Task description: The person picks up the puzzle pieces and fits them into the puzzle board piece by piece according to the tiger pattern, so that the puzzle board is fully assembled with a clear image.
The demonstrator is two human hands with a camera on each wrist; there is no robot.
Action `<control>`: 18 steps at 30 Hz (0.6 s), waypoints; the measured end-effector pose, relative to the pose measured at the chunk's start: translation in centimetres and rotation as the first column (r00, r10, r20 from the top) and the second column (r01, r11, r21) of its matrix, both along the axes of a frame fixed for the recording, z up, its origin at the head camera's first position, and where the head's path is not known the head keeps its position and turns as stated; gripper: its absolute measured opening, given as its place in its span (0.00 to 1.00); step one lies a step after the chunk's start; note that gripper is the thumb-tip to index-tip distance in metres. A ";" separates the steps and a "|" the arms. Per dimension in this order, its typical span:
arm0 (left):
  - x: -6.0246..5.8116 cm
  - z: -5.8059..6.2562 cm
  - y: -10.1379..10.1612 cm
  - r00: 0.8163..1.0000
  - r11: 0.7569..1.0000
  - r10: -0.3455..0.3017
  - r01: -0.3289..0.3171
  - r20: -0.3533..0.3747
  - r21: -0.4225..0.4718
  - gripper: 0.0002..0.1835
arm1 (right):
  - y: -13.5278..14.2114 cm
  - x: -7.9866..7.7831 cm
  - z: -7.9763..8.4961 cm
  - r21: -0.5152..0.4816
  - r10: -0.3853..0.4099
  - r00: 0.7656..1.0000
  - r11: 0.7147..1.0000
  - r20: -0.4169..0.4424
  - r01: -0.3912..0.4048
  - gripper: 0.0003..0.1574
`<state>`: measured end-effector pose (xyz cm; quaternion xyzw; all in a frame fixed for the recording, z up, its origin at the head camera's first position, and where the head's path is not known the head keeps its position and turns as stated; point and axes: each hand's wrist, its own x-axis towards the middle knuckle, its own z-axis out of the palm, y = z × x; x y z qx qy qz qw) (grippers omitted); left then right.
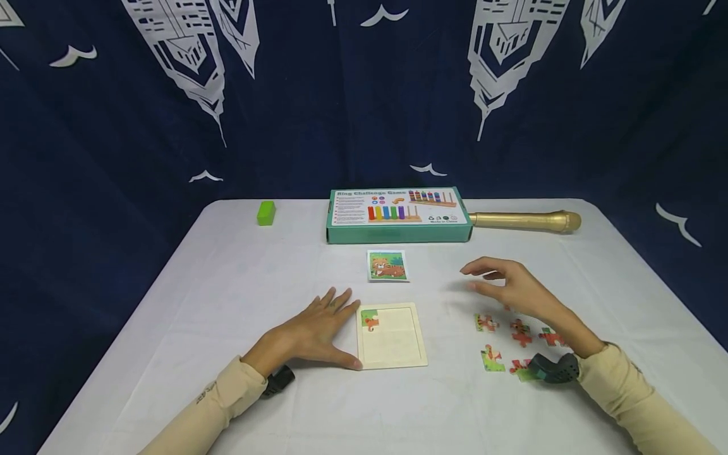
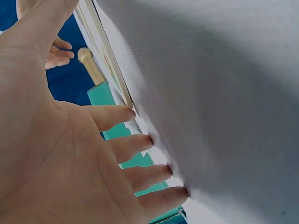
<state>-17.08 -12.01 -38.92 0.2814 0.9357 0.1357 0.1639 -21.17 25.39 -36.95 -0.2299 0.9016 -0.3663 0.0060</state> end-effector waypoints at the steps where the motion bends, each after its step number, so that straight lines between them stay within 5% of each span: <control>1: 0.0 0.0 0.0 1.000 1.000 0.001 -0.001 0.000 0.000 0.61 | 0.6 0.1 0.0 0.007 -0.016 1.000 1.000 -0.006 0.016 0.16; 18: 0.0 0.0 0.0 1.000 1.000 -0.001 0.001 0.004 -0.003 0.61 | 7.5 0.6 -1.8 0.052 -0.166 0.984 0.984 -0.068 0.169 0.20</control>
